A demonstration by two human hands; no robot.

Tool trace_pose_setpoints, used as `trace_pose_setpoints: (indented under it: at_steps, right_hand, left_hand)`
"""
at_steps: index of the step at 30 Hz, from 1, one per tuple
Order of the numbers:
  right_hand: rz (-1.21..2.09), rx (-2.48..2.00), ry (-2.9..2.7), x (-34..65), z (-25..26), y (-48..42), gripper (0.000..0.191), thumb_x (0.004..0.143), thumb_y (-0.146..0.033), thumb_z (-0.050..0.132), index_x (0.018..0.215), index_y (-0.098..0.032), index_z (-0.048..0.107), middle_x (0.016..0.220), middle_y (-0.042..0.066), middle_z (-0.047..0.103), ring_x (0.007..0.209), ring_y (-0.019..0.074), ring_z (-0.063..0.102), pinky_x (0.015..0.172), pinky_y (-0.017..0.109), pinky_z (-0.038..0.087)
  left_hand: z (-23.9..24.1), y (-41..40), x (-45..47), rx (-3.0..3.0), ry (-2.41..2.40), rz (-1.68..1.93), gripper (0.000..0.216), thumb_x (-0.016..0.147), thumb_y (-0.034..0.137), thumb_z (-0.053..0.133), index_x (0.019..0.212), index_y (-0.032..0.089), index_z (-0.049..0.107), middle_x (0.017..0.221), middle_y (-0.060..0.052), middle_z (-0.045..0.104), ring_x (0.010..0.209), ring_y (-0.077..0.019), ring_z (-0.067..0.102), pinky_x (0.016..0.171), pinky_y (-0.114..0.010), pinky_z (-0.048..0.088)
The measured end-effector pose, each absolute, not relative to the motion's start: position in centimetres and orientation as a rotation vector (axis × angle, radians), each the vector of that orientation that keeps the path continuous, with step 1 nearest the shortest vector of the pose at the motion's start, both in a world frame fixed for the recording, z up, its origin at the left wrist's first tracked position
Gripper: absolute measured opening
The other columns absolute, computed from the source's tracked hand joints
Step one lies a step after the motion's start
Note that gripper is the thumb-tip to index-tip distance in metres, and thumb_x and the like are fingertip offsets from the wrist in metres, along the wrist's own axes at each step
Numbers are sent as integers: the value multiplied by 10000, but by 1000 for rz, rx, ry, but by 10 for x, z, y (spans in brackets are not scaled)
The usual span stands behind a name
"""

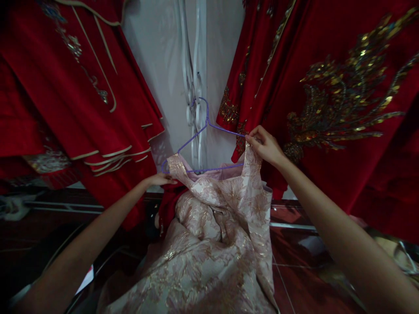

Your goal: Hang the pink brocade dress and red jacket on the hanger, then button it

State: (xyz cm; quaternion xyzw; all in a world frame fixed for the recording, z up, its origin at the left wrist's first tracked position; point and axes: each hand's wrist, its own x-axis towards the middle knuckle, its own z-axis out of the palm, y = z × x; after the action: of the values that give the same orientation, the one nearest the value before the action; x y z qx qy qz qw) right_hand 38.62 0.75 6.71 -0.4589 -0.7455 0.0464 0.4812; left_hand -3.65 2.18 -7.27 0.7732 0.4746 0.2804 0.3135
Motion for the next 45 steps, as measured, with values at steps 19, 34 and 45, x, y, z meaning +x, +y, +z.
trace_pose_setpoints:
  at_steps: [19, 34, 45]
  right_hand:
    - [559, -1424, -2290, 375, 117, 5, 544, 676, -735, 513, 575, -206, 591, 499, 35, 577, 483, 179, 554, 484, 321, 450]
    - [1352, -1122, -2701, 280, 95, 30, 393, 739, -498, 576, 1062, -278, 624, 1140, 33, 631, 1107, 174, 557, 831, 287, 493]
    - [69, -1355, -2378, 305, 99, 66, 319, 602, -434, 694, 799, -201, 599, 670, -19, 612, 668, 156, 559, 603, 244, 404]
  left_hand:
    - [103, 12, 72, 1872, 871, 1049, 292, 821, 397, 533, 847, 128, 644, 832, -45, 684, 849, -175, 621, 867, -340, 460]
    - [91, 21, 53, 1737, 847, 965, 359, 797, 448, 577, 895, 110, 650, 866, -84, 705, 885, -198, 640, 901, -372, 457]
    - [65, 21, 40, 2421, 1067, 1052, 341, 857, 446, 467, 976, 165, 618, 930, -46, 669, 861, -187, 603, 836, -274, 420]
